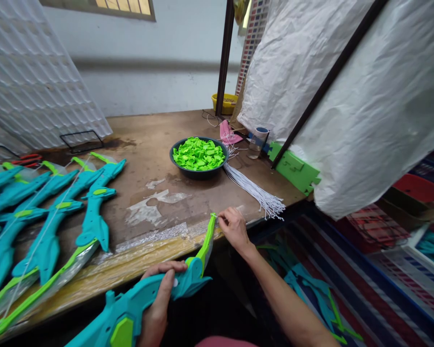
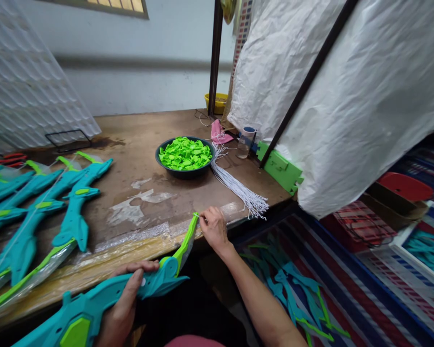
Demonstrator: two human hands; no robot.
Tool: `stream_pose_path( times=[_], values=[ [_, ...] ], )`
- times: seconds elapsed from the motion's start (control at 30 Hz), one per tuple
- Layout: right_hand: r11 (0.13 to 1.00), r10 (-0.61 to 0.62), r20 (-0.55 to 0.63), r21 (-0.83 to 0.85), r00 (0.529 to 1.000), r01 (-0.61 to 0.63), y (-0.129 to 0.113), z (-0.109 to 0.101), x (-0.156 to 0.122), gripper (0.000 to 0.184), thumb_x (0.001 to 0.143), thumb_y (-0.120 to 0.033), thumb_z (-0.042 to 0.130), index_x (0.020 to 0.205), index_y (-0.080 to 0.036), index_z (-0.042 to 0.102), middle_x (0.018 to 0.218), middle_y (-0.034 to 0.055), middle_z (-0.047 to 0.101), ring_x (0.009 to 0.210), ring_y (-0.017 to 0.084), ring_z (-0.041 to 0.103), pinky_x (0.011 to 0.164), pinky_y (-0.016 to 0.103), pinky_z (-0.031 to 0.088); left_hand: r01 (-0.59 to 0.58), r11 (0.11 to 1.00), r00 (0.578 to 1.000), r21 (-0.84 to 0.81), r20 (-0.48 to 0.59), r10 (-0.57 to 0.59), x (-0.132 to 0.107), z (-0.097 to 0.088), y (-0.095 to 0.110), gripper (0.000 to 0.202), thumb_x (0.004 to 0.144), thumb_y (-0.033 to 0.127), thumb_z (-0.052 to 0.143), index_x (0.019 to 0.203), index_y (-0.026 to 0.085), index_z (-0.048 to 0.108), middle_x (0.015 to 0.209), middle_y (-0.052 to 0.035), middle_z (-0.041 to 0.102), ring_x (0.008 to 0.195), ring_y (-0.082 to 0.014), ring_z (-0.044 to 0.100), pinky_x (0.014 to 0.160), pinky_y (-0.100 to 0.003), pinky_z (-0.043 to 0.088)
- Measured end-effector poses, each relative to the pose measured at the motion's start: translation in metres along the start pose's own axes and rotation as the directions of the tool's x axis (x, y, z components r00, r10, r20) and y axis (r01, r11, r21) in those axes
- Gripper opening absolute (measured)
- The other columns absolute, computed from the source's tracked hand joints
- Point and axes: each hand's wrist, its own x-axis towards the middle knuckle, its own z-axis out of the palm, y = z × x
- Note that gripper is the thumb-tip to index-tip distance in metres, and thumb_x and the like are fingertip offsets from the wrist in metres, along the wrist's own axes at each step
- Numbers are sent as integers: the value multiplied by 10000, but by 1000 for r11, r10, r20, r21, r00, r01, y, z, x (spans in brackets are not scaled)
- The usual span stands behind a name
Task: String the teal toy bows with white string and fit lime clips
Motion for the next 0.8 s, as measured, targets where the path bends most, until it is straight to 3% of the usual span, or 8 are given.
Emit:
stream_pose_path(
  times=[0.3, 0.4, 0.5, 0.7, 0.8],
  values=[
    [997, 40, 64, -63, 997, -36, -2, 3, 7, 157, 947, -155, 582, 836, -188, 689, 874, 61, 677, 880, 215, 601, 834, 325, 427, 5, 999, 1000, -38, -27, -6, -4, 5, -1, 46, 885, 277, 690, 855, 292, 721, 854, -2, 745, 859, -260, 728, 984, -470, 574],
    [996, 42, 122, -85, 992, -31, -6, 7, 13, 99, 954, -213, 612, 940, -179, 704, 965, 80, 695, 952, 231, 609, 875, 334, 440, 22, 998, 1000, -67, -20, -23, -3, 3, -5, 19, 881, 295, 704, 871, 298, 720, 865, 1, 752, 877, -262, 727, 999, -467, 564],
    [994, 39, 194, -107, 980, -19, -11, 11, 19, 152, 941, -226, 633, 1070, -182, 698, 1087, 92, 698, 1047, 240, 606, 937, 338, 439, 29, 996, 999, -87, -35, -32, -2, 5, -6, 14, 880, 302, 710, 868, 305, 714, 860, 16, 760, 877, -258, 732, 986, -456, 568],
    [987, 73, 345, -159, 936, -19, -15, 11, 30, 145, 908, -143, 571, 931, -194, 705, 1006, 61, 695, 872, 179, 624, 778, 268, 429, 38, 995, 998, -97, -37, -42, -4, 5, -10, 14, 886, 328, 707, 891, 315, 703, 859, 32, 763, 879, -248, 735, 999, -460, 560],
    [981, 107, 374, -190, 921, -36, -10, 6, 32, 143, 888, -129, 556, 871, -190, 684, 952, 53, 692, 817, 167, 616, 740, 260, 410, 97, 993, 995, -73, -30, -99, -3, -1, -14, 211, 883, 394, 722, 1080, 346, 664, 897, 21, 774, 919, -261, 739, 901, -433, 590]
  ],
)
